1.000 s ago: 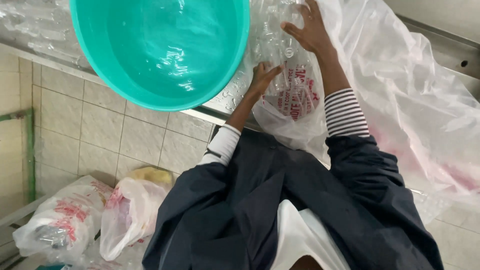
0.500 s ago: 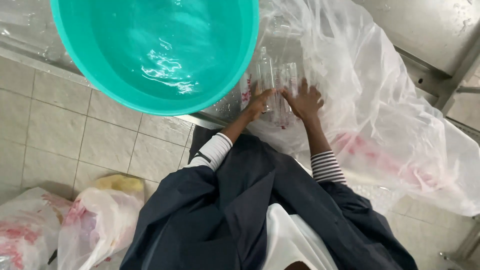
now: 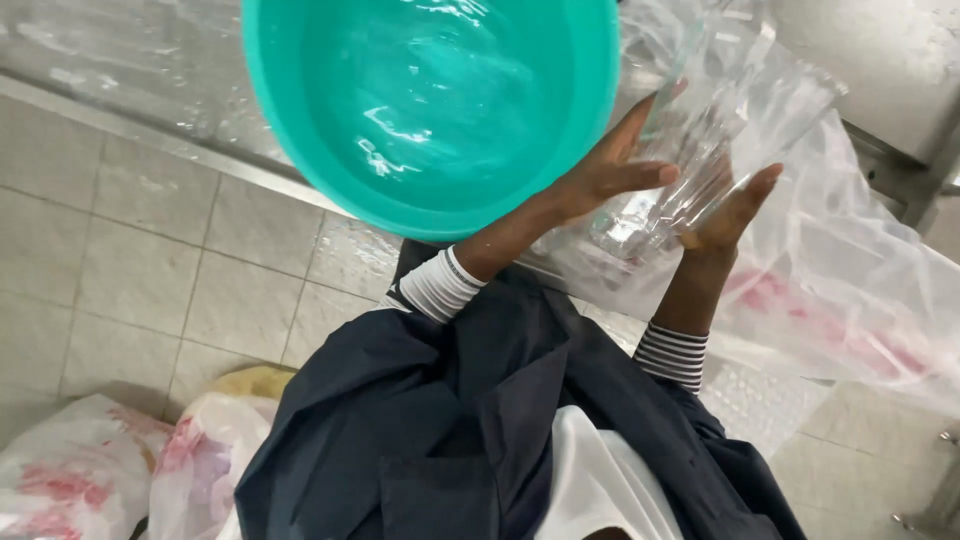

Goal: Rinsing empty plastic bottles in a basin of water and placing them on a tray for further processing.

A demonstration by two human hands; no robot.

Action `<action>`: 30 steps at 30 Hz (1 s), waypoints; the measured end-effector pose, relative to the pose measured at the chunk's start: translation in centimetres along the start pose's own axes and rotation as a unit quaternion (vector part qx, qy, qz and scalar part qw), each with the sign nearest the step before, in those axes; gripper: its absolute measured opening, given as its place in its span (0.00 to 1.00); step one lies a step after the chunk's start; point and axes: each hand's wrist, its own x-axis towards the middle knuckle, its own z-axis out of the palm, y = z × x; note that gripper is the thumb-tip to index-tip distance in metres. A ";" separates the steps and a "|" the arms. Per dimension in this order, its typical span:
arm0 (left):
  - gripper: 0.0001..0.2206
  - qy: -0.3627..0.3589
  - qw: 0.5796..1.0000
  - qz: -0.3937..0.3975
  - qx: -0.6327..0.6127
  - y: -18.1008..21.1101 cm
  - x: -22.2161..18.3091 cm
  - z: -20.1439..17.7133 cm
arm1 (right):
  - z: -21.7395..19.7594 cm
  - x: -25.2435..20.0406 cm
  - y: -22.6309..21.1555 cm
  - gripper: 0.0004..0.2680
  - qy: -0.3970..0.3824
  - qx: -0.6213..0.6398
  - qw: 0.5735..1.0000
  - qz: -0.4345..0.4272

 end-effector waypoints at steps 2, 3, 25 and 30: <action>0.45 -0.027 0.998 0.059 -0.017 6.4 -1.1 -2.1 | 15.5 -1.7 0.7 0.49 0.136 0.144 0.979 -0.056; 0.45 -0.021 0.998 0.065 -0.006 8.8 -2.0 -4.6 | 10.3 3.6 3.5 0.49 0.125 0.150 0.980 -0.049; 0.31 0.173 0.786 0.012 0.594 18.7 -15.5 -20.3 | 4.5 12.2 18.0 0.31 -0.055 -0.422 0.905 0.015; 0.44 0.036 0.438 0.108 0.892 15.3 -12.3 -24.4 | 1.7 12.6 21.8 0.34 -0.148 -0.857 0.449 -0.204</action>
